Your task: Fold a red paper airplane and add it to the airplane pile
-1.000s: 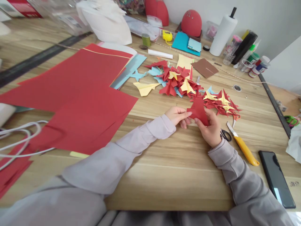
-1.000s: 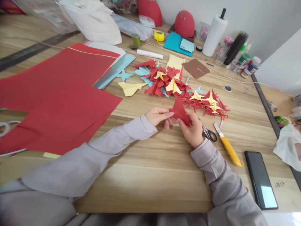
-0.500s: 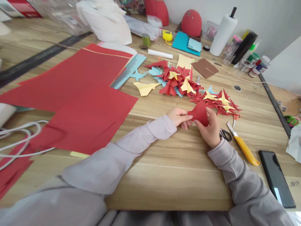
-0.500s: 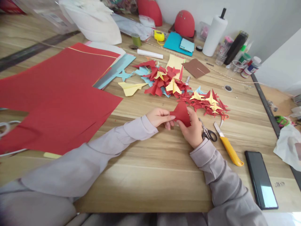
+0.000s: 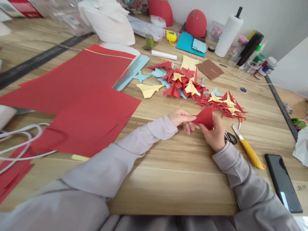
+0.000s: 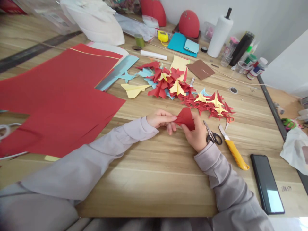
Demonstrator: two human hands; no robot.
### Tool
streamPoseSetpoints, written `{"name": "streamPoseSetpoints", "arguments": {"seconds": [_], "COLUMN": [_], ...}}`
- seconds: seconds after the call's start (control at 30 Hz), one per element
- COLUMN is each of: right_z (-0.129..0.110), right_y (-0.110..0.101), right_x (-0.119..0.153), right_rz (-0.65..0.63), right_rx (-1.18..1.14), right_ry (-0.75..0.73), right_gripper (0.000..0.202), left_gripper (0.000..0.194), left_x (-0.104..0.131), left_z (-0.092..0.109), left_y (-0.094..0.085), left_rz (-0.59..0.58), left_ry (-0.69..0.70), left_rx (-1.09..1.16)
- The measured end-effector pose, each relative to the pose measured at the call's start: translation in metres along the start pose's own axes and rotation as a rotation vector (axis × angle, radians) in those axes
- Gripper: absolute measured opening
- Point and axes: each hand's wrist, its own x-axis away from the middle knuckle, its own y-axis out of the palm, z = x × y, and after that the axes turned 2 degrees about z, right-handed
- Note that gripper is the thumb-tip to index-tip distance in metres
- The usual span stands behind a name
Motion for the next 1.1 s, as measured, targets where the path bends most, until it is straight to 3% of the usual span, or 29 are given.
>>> {"name": "streamPoseSetpoints", "arguments": {"seconds": [0.4,0.7,0.87,1.1], "right_z": [0.0060,0.0046,0.0028,0.0025], "right_y": [0.0018,0.0043,0.0034,0.0007], "right_x": [0.0012,0.0002,-0.0008,0.0007], "right_rz": [-0.009,-0.082,-0.081,-0.077], "right_rx": [-0.022,-0.363,-0.349,-0.214], "right_ry": [-0.065,0.113,0.094,0.017], "right_gripper": [0.042,0.049,0.047,0.048], "left_gripper": [0.030,0.026,0.022,0.030], "left_x": [-0.0030,-0.0027,-0.0038,-0.0073], "left_z": [-0.0029,0.0002,-0.0024,-0.0073], "left_y": [-0.0032,-0.0027,-0.0027,-0.0102], "left_rz": [-0.025,-0.008,-0.003,-0.126], "left_ry": [-0.126,-0.075,-0.053,-0.008], "left_rx": [-0.180,-0.049,-0.035,-0.033]}}
